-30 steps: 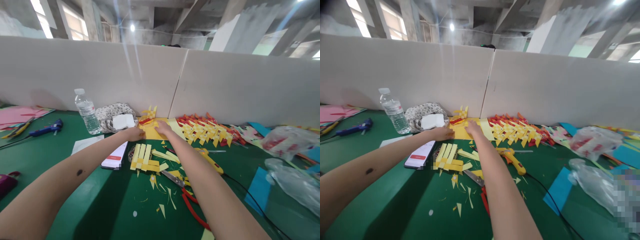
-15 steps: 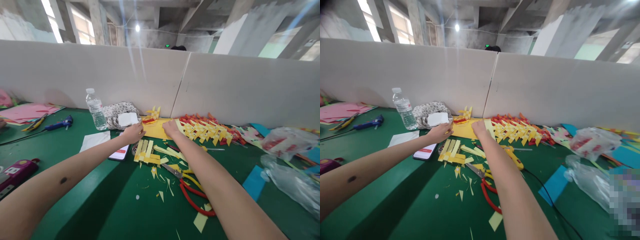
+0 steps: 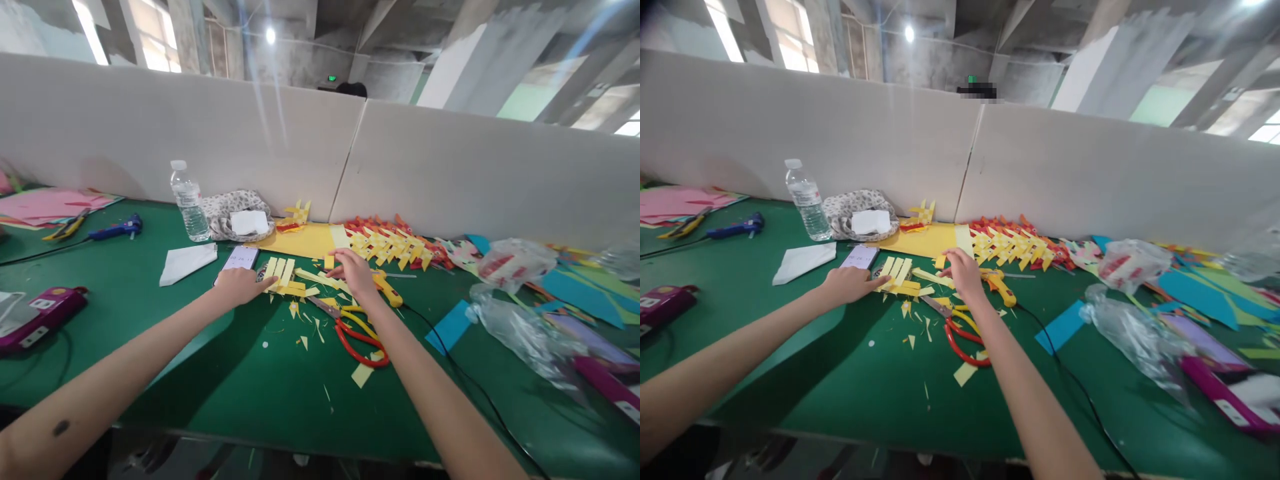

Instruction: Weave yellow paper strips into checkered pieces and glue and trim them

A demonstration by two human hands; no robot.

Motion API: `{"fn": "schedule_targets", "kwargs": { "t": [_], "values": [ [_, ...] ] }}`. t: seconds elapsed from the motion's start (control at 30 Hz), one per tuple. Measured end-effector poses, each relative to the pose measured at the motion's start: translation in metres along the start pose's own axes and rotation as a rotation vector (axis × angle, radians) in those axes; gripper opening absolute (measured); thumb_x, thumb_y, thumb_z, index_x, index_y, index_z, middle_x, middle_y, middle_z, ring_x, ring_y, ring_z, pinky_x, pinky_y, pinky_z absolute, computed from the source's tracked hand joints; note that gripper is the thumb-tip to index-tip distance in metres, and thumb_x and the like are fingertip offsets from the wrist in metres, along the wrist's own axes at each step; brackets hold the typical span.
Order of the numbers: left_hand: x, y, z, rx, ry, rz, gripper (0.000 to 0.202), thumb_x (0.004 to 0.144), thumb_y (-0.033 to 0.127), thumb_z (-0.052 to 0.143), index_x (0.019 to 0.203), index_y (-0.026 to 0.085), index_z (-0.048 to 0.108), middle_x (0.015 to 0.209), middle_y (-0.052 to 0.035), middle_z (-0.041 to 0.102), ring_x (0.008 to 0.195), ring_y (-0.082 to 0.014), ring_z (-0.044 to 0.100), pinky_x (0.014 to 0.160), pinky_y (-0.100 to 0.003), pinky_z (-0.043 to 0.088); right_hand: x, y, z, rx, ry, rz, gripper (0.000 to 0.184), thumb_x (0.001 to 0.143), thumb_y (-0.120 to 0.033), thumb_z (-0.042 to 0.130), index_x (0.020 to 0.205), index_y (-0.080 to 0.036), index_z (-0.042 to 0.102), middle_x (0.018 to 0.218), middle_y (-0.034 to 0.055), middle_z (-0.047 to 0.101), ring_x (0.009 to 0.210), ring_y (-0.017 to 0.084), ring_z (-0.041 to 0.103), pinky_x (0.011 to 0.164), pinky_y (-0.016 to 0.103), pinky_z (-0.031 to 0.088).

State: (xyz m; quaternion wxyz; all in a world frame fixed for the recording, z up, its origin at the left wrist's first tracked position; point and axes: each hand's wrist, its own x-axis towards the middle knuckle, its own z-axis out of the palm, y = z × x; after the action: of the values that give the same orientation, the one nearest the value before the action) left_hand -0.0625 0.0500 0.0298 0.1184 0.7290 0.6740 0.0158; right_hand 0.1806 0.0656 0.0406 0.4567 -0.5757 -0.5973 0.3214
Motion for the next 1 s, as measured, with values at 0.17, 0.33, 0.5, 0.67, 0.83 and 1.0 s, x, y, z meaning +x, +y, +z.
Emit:
{"fn": "schedule_targets", "kwargs": {
  "t": [0.17,0.33,0.5,0.67,0.83,1.0],
  "values": [
    [-0.003,0.011,0.004,0.053,0.004,-0.036,0.068,0.074,0.072,0.025,0.08,0.017,0.063,0.089,-0.0165,0.066,0.085,-0.0336,0.061,0.068,-0.039,0.043,-0.025,0.006,0.011,0.151,0.068,0.016,0.029,0.072,-0.046,0.055,0.079,-0.018,0.058,0.077,0.0046,0.068,0.056,0.016,0.065,0.058,0.028,0.051],
    [-0.006,0.01,0.016,-0.017,0.154,0.004,0.053,0.073,0.068,0.037,0.073,0.019,0.058,0.074,-0.011,0.066,0.071,-0.0282,0.062,0.055,-0.031,0.038,-0.033,0.014,0.017,0.154,0.052,-0.007,0.046,0.065,-0.037,0.066,0.106,-0.018,0.054,0.068,0.0013,0.069,0.058,0.018,0.066,0.065,0.031,0.051],
    [-0.008,0.01,0.026,-0.152,0.227,0.095,0.034,0.075,0.053,0.047,0.065,0.021,0.052,0.062,-0.0046,0.061,0.058,-0.0211,0.058,0.047,-0.026,0.029,-0.036,0.009,0.021,0.141,0.026,0.029,0.049,0.066,-0.038,0.067,0.107,-0.016,0.056,0.067,0.0027,0.07,0.065,0.02,0.068,0.074,0.035,0.051],
    [-0.014,0.014,0.033,-0.29,0.232,0.202,0.025,0.078,0.039,0.046,0.062,0.021,0.045,0.062,-0.0004,0.056,0.058,-0.0172,0.052,0.049,-0.026,0.028,-0.036,0.01,0.023,0.17,0.03,0.031,0.032,0.067,-0.046,0.065,0.081,-0.018,0.06,0.075,0.0059,0.071,0.06,0.02,0.067,0.067,0.033,0.052],
    [-0.019,0.02,0.036,-0.517,0.305,0.375,0.023,0.077,0.031,0.046,0.06,0.02,0.036,0.071,-0.0005,0.049,0.067,-0.015,0.05,0.056,-0.025,0.037,-0.034,0.014,0.026,0.202,0.056,0.06,0.033,0.068,-0.051,0.061,0.074,-0.019,0.058,0.072,0.0056,0.07,0.059,0.02,0.066,0.063,0.032,0.052],
    [-0.015,0.019,0.046,-0.771,0.248,0.327,0.025,0.076,0.031,0.049,0.06,0.02,0.034,0.06,0.0039,0.043,0.062,-0.0123,0.048,0.056,-0.023,0.039,-0.037,0.011,0.025,0.234,0.074,0.082,0.035,0.066,-0.053,0.063,0.071,-0.02,0.056,0.069,0.0047,0.069,0.066,0.022,0.067,0.062,0.031,0.053]
  ]
}}
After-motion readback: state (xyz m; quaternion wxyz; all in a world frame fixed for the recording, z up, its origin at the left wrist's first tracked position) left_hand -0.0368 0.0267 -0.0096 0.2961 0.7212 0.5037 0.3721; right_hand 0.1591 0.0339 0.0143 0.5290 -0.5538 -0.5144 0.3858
